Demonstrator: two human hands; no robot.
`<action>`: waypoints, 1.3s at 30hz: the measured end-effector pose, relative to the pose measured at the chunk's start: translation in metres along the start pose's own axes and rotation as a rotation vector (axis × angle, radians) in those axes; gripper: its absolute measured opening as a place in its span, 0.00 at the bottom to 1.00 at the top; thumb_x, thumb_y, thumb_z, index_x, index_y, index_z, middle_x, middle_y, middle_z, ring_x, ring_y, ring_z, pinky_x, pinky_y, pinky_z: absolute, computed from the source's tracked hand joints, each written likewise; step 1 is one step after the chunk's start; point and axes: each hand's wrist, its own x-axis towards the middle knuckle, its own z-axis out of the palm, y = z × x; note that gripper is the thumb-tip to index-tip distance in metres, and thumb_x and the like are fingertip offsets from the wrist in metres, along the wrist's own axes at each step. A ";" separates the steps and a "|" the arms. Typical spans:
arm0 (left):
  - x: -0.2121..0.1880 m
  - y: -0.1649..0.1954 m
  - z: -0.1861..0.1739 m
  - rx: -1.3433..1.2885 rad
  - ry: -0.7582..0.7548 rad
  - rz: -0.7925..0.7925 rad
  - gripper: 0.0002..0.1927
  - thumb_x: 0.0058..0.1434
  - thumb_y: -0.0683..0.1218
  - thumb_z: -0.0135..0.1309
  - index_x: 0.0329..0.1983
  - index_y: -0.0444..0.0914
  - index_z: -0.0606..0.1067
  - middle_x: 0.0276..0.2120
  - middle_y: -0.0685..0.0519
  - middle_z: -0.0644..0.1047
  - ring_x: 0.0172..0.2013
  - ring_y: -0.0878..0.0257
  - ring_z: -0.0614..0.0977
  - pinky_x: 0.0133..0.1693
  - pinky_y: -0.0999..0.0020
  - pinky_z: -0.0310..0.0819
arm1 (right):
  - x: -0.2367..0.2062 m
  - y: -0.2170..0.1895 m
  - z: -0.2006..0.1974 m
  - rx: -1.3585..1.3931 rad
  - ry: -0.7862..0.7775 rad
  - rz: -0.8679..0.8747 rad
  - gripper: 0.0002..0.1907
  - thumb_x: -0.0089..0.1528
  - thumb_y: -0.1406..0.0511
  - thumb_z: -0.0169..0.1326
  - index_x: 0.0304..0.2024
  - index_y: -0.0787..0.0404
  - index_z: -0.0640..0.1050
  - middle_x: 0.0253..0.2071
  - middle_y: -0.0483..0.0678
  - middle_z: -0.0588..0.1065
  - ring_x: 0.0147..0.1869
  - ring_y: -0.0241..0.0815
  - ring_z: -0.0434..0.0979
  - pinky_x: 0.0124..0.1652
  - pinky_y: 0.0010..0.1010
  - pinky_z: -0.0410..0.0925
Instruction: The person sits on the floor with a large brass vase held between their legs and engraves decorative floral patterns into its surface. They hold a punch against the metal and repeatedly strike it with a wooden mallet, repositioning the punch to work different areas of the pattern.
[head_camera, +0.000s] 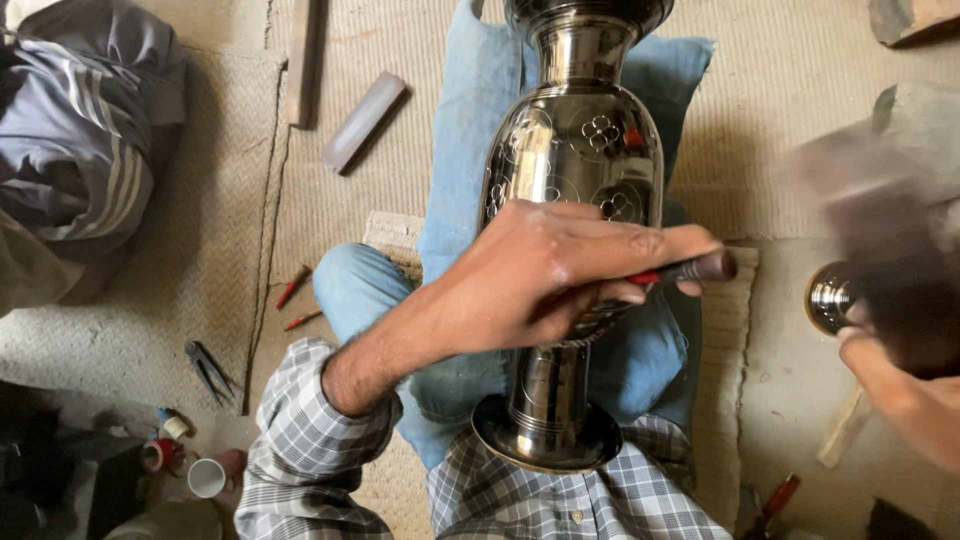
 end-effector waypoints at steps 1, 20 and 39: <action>-0.004 0.000 0.003 -0.019 0.004 -0.042 0.25 0.67 0.43 0.61 0.67 0.49 0.70 0.47 0.58 0.84 0.39 0.59 0.85 0.41 0.63 0.82 | 0.001 0.007 0.000 -0.008 -0.002 -0.034 0.17 0.62 0.71 0.56 0.54 0.69 0.75 0.45 0.54 0.76 0.38 0.42 0.80 0.43 0.29 0.72; -0.034 0.038 0.040 0.010 0.573 -0.170 0.23 0.66 0.29 0.56 0.63 0.34 0.71 0.49 0.49 0.83 0.38 0.62 0.85 0.42 0.72 0.82 | 0.072 -0.109 -0.104 -0.515 0.072 -0.810 0.30 0.61 0.74 0.55 0.65 0.54 0.70 0.47 0.51 0.75 0.32 0.41 0.72 0.36 0.30 0.71; -0.095 -0.016 0.129 -0.008 0.959 -0.045 0.38 0.65 0.29 0.57 0.71 0.34 0.51 0.55 0.44 0.72 0.49 0.59 0.78 0.45 0.68 0.75 | 0.063 -0.229 -0.164 -0.513 -0.016 -0.981 0.52 0.41 0.69 0.55 0.68 0.28 0.71 0.24 0.44 0.70 0.20 0.39 0.62 0.21 0.34 0.61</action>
